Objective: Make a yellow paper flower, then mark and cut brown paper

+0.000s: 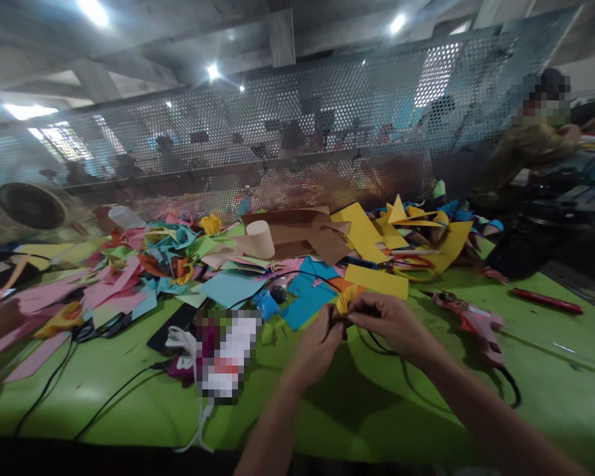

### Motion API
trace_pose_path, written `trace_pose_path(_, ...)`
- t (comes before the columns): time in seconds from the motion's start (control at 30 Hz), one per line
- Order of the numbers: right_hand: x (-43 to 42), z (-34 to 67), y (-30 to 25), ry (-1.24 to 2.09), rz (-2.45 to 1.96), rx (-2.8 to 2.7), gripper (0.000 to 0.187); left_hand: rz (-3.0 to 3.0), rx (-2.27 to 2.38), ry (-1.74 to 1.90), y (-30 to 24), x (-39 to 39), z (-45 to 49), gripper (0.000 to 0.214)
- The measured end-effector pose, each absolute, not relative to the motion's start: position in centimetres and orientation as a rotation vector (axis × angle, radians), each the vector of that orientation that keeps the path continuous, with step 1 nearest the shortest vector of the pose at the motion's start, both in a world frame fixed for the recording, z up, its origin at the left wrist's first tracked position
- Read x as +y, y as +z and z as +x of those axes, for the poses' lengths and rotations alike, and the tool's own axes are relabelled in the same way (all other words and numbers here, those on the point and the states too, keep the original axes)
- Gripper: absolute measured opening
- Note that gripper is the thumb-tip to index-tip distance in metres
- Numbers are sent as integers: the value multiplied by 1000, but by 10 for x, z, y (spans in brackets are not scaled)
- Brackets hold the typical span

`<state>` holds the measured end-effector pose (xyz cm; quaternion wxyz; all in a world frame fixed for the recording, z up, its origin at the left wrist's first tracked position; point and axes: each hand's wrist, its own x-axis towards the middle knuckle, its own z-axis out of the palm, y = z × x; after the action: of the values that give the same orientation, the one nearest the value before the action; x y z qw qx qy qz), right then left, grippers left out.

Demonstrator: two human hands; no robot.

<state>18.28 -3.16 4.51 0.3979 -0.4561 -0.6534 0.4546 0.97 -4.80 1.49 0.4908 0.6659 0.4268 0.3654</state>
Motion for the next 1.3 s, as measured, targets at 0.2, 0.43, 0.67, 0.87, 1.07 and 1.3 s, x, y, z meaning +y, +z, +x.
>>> trace_pose_path(0.2, -32, 181, 44, 1116, -1176, -1682, 16, 1616, 1038, 915, 14, -47, 12, 11)
trace_pose_path(0.43, -33, 180, 44, 1111, -1187, -1673, 16, 1595, 1036, 950, 12, -47, 13, 10)
trace_pose_path(0.67, -32, 182, 46, 1121, -1180, -1699, 18, 1592, 1033, 963, 11, -46, 14, 11)
trace_pose_path(0.87, -31, 188, 49, 1099, -1201, -1818, 26, 1576, 1025, 972, 11, -46, 13, 11)
trace_pose_path(1.07, -31, 190, 50, 1165, -1192, -1824, 26, 1598, 1018, 946, 10, -46, 13, 12)
trace_pose_path(1.3, -28, 188, 47, 1159, -1192, -1833, 27, 1620, 1042, 934, 8, -46, 13, 13)
